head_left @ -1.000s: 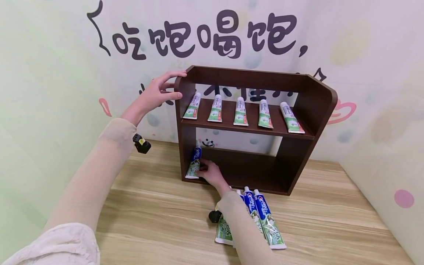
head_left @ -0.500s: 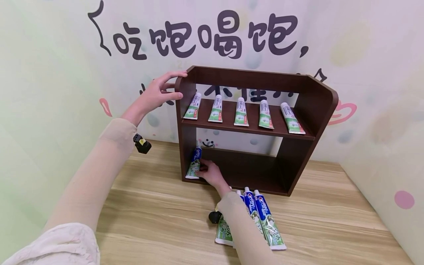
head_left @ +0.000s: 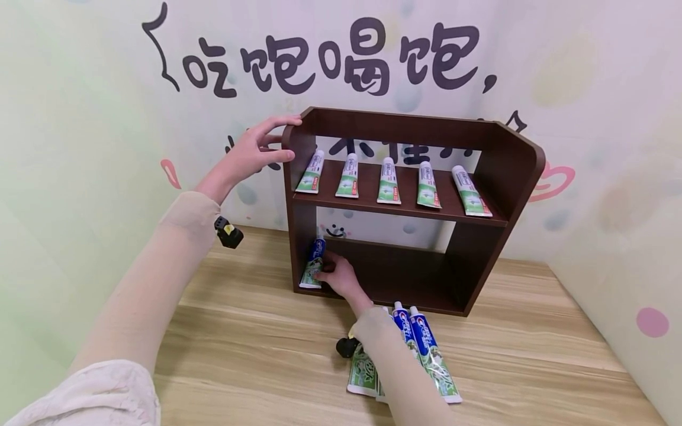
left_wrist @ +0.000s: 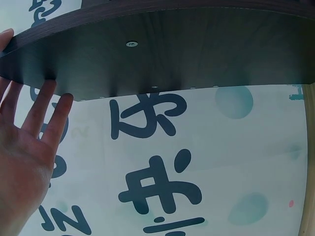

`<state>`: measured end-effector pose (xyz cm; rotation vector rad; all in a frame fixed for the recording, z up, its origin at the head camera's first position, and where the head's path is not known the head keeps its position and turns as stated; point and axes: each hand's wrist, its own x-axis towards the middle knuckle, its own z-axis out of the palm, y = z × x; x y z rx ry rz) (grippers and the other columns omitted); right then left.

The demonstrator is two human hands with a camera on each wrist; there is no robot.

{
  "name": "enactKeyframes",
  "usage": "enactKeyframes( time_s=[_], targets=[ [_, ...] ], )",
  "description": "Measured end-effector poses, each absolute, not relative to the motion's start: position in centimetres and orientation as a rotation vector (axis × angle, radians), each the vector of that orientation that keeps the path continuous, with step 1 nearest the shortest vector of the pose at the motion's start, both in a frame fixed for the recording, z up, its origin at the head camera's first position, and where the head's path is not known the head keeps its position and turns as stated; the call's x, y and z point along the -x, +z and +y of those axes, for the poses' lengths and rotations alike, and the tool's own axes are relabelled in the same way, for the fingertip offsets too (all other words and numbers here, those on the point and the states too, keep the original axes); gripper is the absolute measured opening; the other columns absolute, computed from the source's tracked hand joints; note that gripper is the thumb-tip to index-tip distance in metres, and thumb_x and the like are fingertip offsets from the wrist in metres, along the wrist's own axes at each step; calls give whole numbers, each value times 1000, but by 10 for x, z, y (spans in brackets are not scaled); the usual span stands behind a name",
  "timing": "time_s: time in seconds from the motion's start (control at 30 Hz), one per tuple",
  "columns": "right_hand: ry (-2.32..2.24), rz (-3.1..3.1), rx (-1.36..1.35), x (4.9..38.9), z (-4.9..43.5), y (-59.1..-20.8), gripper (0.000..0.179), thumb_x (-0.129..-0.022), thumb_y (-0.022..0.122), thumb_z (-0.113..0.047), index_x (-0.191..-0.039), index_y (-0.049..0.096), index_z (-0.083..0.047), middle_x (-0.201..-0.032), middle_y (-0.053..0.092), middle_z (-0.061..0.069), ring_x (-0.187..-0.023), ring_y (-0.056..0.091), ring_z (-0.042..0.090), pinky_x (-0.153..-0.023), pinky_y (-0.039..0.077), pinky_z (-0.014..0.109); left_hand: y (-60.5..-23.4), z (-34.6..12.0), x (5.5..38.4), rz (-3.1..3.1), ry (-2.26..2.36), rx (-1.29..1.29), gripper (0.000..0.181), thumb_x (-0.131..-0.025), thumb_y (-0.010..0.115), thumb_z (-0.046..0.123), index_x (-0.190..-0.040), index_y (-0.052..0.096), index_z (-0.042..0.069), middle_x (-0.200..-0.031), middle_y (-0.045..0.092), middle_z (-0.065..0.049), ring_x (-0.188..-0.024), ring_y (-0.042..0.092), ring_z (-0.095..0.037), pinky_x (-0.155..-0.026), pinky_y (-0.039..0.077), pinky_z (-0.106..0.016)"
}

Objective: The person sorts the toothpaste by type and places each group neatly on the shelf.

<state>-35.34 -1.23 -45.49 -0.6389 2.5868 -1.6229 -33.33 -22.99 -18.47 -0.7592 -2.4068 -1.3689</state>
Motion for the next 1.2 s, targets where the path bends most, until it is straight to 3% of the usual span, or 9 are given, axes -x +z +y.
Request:
enactKeyframes(
  time_s=[0.2,0.33,0.67,0.97,1.2],
  targets=[
    [-1600,2654,690,351,-4,-440,61,-87,73,-12,-142,50,-1,-137,59,22,-123,59,37,-100,52,49,-185,-231,335,-2407,-1355,763,58,-91,68,13,-145,48,26,-159,36,13,-138,48,-32,-94,50,-35],
    [-1597,2689,682,347,3,-431,60,-87,74,-16,-142,51,-3,-138,58,21,-123,59,37,-98,52,49,-186,-231,334,-2408,-1358,760,58,-92,68,13,-144,48,27,-159,36,13,-138,48,-31,-93,50,-33],
    [-1686,2675,727,327,19,-411,56,-88,73,-14,-140,54,-5,-135,58,23,-118,62,40,-97,54,47,-186,-231,335,-2407,-1373,759,58,-91,69,20,-145,47,26,-159,36,13,-140,46,-31,-100,48,-43],
    [-1733,2668,839,293,36,-398,60,-88,74,-13,-143,52,-13,-142,53,14,-127,56,34,-101,53,45,-186,-231,336,-2400,-1377,763,58,-92,69,17,-145,47,24,-159,36,13,-139,47,-31,-97,49,-37],
    [-1722,2706,886,271,54,-388,60,-88,75,-18,-144,52,-21,-142,54,6,-127,56,28,-102,52,44,-186,-231,335,-2401,-1372,763,56,-92,69,17,-142,50,30,-159,36,14,-138,47,-31,-97,49,-38]
  ],
)
